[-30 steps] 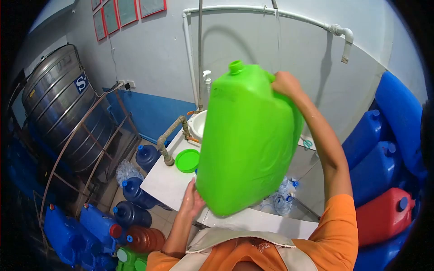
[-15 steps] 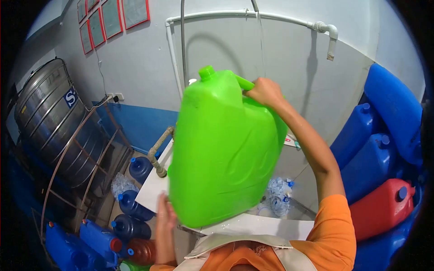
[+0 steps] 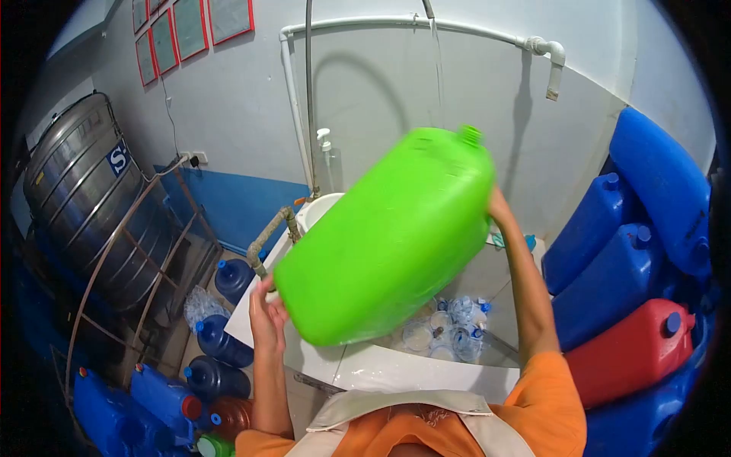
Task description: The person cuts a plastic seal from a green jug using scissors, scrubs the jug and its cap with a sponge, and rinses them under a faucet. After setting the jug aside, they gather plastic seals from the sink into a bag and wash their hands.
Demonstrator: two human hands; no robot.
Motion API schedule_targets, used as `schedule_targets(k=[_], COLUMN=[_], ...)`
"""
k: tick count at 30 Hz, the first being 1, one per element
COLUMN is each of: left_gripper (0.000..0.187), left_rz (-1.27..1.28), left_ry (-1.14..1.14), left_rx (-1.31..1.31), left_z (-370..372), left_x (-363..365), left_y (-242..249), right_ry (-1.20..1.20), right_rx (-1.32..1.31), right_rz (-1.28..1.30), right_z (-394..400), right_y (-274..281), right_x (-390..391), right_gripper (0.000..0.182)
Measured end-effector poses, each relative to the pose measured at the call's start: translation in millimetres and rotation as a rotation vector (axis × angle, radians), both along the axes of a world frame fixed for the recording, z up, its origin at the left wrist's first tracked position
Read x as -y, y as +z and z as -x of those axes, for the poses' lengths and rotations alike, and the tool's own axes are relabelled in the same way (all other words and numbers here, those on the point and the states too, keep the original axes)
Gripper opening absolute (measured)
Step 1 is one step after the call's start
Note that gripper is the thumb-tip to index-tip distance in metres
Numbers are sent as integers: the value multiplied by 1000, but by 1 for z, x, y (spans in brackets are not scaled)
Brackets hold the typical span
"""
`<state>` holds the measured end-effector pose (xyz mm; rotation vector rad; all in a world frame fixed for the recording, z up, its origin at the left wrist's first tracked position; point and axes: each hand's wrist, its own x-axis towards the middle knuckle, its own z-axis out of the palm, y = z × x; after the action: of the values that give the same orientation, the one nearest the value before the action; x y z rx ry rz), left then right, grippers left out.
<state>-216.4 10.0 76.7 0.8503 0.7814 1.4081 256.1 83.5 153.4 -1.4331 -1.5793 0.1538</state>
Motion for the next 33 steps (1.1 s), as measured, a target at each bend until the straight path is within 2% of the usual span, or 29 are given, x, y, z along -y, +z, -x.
schedule_targets(k=[1, 2, 5, 8, 13, 15, 17, 18, 20, 24, 26, 28, 29, 31, 33], left_gripper=[48, 48, 46, 46, 48, 48, 49, 49, 51, 53, 54, 55, 56, 57, 60], left_rz=[-46, -120, -421, -651, -940, -1091, -1119, -1115, -1308, -1276, -1139, -744, -693, -523, -361], left_ry=[60, 48, 0, -193, -363, -440, -560, -559, -434, -349, -303, -379, -371, -346, -195], left_rx=[-32, -51, -175, -378, -668, -619, -643, -643, -646, -645, -611, -636, -565, -723, -1002], left_z=[-15, -30, -90, -149, -236, -263, -281, -290, -299, -272, -232, -186, -174, -141, -135], left_x=[-3, -8, -10, -19, 2, 14, 29, 34, 40, 26, 6, -12, -41, -72, -90], left_y=[18, 33, 73, 93, 128, 141, 158, 163, 172, 180, 173, 155, 116, 61, 15], right_ry=[-16, -38, -74, -80, -68, -63, -56, -52, -54, -78, -109, -145, -160, -196, -225], right_rx=[-260, -416, -835, -1144, -1360, -1393, -1403, -1402, -1384, -1299, -1235, -1152, -1103, -989, -931], right_rz=[-121, -86, -5, 23, 55, 54, 42, 41, 30, -20, -69, -113, -134, -149, -139], right_z=[-39, -53, -62, -40, -2, 8, 14, 17, 16, -16, -43, -70, -81, -95, -86], right_y=[-53, -81, -161, -236, -285, -293, -295, -296, -292, -266, -246, -224, -210, -184, -162], right_x=[0, 23, 84, 122, 137, 134, 129, 125, 116, 111, 123, 144, 155, 171, 168], right_gripper=[45, 45, 46, 46, 46, 46, 46, 46, 47, 47, 47, 47, 47, 47, 48])
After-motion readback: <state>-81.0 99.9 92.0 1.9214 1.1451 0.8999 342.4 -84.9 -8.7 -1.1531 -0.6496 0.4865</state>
